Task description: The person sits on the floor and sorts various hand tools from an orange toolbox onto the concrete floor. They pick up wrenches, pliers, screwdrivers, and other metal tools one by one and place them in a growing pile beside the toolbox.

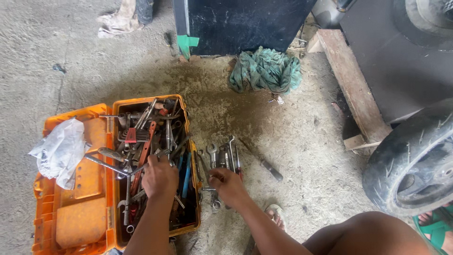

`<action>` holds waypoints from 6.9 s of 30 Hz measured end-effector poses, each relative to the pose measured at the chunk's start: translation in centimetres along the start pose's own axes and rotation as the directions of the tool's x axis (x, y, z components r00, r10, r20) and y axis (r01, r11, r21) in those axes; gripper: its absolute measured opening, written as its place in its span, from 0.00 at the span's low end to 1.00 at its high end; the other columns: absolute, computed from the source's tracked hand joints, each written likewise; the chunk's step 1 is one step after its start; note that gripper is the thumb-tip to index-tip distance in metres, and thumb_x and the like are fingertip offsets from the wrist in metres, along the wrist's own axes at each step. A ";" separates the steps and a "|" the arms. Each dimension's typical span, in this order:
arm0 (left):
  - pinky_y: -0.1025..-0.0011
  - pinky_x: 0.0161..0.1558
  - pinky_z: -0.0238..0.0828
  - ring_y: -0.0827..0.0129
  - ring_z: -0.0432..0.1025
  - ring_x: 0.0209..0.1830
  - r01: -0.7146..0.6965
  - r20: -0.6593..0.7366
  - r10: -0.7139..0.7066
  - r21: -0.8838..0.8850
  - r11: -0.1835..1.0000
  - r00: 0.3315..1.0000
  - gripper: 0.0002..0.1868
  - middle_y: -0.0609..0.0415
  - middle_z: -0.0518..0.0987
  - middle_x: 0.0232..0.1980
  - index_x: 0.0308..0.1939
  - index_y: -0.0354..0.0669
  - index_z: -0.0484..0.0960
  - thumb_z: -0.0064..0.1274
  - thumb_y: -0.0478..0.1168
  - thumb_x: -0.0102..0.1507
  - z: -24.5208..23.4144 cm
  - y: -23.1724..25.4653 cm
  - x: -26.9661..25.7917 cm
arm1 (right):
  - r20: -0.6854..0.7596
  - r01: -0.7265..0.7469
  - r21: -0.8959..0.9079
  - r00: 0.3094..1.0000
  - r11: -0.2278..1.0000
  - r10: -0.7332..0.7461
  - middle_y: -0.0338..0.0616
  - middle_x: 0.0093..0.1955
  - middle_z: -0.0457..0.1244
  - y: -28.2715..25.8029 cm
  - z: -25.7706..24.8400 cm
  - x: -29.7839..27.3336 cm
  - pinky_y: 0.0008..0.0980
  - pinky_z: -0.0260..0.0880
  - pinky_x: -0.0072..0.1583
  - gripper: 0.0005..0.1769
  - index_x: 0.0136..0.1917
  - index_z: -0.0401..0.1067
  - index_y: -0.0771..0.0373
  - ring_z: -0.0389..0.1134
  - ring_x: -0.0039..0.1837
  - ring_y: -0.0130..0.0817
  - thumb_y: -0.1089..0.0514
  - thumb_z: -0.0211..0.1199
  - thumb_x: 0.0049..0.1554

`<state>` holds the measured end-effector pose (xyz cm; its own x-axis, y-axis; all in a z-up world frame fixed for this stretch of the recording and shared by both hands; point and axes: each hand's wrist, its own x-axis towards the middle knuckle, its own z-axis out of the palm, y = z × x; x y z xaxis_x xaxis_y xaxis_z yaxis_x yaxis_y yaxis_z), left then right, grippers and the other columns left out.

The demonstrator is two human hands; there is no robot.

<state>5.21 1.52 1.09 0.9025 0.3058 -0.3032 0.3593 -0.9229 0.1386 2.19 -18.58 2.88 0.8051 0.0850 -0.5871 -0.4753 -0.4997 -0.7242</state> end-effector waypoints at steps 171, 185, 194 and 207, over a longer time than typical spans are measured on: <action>0.52 0.56 0.72 0.48 0.74 0.56 0.037 -0.134 -0.065 -0.202 0.979 0.989 0.18 0.43 0.77 0.57 0.51 0.38 0.79 0.58 0.43 0.61 5.7 -6.6 -3.0 | -0.020 0.186 -0.115 0.982 0.976 -0.189 0.48 0.71 0.62 -0.4 5.1 -3.7 0.39 0.69 0.69 0.20 0.65 0.72 0.60 0.67 0.69 0.43 0.54 0.59 0.60; 0.57 0.46 0.84 0.54 0.85 0.40 0.140 0.259 0.102 -0.766 0.627 0.961 0.15 0.41 0.87 0.40 0.44 0.35 0.83 0.53 0.43 0.62 2.5 -3.0 -5.1 | 0.188 -0.022 0.494 0.979 0.869 -0.082 0.54 0.54 0.69 0.0 6.7 0.9 0.35 0.78 0.56 0.27 0.73 0.65 0.59 0.73 0.53 0.42 0.44 0.49 0.68; 0.53 0.54 0.77 0.46 0.79 0.52 0.148 0.175 -0.094 -0.326 0.934 0.980 0.15 0.37 0.83 0.50 0.49 0.38 0.85 0.51 0.43 0.65 3.5 -4.5 -5.8 | -0.217 -0.143 0.249 0.956 0.958 0.199 0.55 0.48 0.70 11.7 0.2 4.8 0.37 0.61 0.36 0.17 0.63 0.76 0.62 0.63 0.35 0.36 0.61 0.56 0.62; 0.55 0.50 0.79 0.49 0.81 0.46 0.210 0.058 -0.202 -0.219 0.953 0.978 0.17 0.42 0.86 0.43 0.40 0.40 0.88 0.56 0.51 0.62 5.8 -4.7 -4.0 | -0.309 0.122 -0.023 0.943 0.992 -0.123 0.53 0.64 0.70 13.2 -3.4 2.8 0.33 0.68 0.64 0.20 0.64 0.77 0.61 0.70 0.64 0.41 0.61 0.57 0.60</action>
<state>-1.42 3.28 -3.80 0.7958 0.4718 -0.3795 0.5840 -0.7637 0.2753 -0.60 -27.88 -7.12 0.9275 -0.1250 -0.3522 -0.3651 -0.5048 -0.7822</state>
